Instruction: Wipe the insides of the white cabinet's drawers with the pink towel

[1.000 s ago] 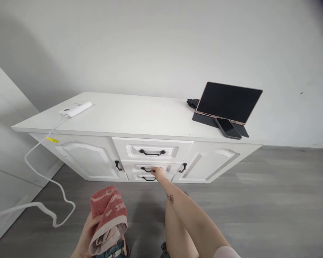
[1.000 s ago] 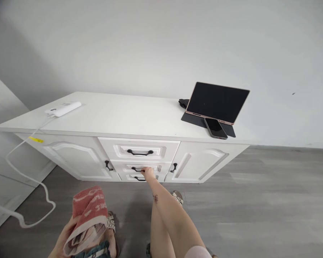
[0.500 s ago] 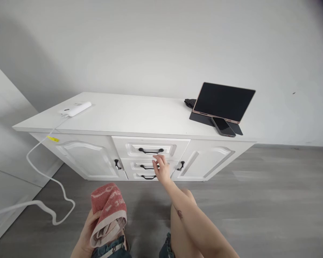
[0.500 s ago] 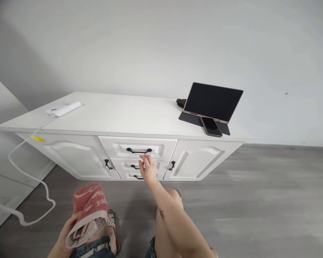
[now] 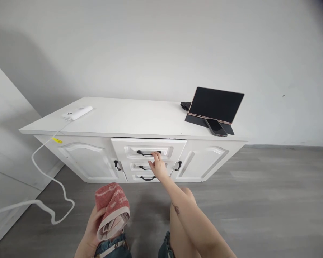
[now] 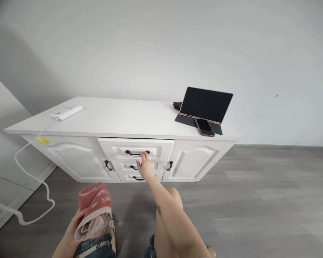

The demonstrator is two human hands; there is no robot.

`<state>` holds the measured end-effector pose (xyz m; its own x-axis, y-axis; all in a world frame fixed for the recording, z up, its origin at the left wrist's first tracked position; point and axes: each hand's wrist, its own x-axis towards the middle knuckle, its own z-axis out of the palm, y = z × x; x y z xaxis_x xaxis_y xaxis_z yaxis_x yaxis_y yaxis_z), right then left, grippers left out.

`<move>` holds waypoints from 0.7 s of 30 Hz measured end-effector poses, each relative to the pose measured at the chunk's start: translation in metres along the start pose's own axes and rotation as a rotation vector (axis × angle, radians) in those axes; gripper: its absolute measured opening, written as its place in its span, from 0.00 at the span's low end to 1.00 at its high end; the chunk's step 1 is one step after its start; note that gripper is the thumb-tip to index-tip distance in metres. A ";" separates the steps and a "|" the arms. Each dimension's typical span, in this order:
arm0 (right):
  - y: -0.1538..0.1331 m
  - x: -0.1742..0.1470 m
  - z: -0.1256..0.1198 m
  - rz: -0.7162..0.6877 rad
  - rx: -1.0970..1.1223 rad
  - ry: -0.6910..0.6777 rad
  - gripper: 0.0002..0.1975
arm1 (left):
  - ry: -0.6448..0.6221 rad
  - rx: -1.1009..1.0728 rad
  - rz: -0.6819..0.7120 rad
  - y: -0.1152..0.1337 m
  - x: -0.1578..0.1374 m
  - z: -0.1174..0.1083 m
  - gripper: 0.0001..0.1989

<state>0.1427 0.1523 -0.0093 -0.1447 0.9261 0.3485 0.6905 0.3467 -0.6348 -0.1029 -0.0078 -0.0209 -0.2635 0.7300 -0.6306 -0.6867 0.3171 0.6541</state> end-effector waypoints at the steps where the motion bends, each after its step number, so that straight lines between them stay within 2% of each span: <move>1: 0.000 -0.003 -0.002 -0.009 0.015 -0.003 0.18 | 0.000 0.005 0.005 0.000 -0.001 0.000 0.26; 5: -0.002 -0.017 -0.011 -0.049 0.064 -0.044 0.18 | -0.040 0.043 0.050 0.003 -0.005 0.000 0.26; 8: -0.005 -0.031 -0.014 -0.061 0.087 -0.054 0.17 | -0.057 0.104 0.136 0.005 -0.006 -0.002 0.22; 13: -0.014 -0.062 -0.006 -0.062 0.117 0.017 0.15 | -0.077 0.171 0.212 0.007 -0.006 -0.005 0.27; 16: -0.025 -0.082 0.001 -0.011 0.145 0.067 0.15 | -0.031 0.129 0.262 0.007 -0.012 -0.013 0.29; 18: -0.033 -0.093 0.003 0.029 0.160 0.081 0.16 | 0.008 0.082 0.240 0.008 -0.021 -0.022 0.28; 21: -0.043 -0.106 -0.001 0.067 0.159 0.075 0.16 | 0.017 0.013 0.038 0.009 -0.045 -0.034 0.22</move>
<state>0.1286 0.0394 -0.0181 -0.0444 0.9362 0.3486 0.5749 0.3093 -0.7575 -0.1204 -0.0581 -0.0007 -0.3005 0.7315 -0.6120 -0.6668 0.2976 0.6832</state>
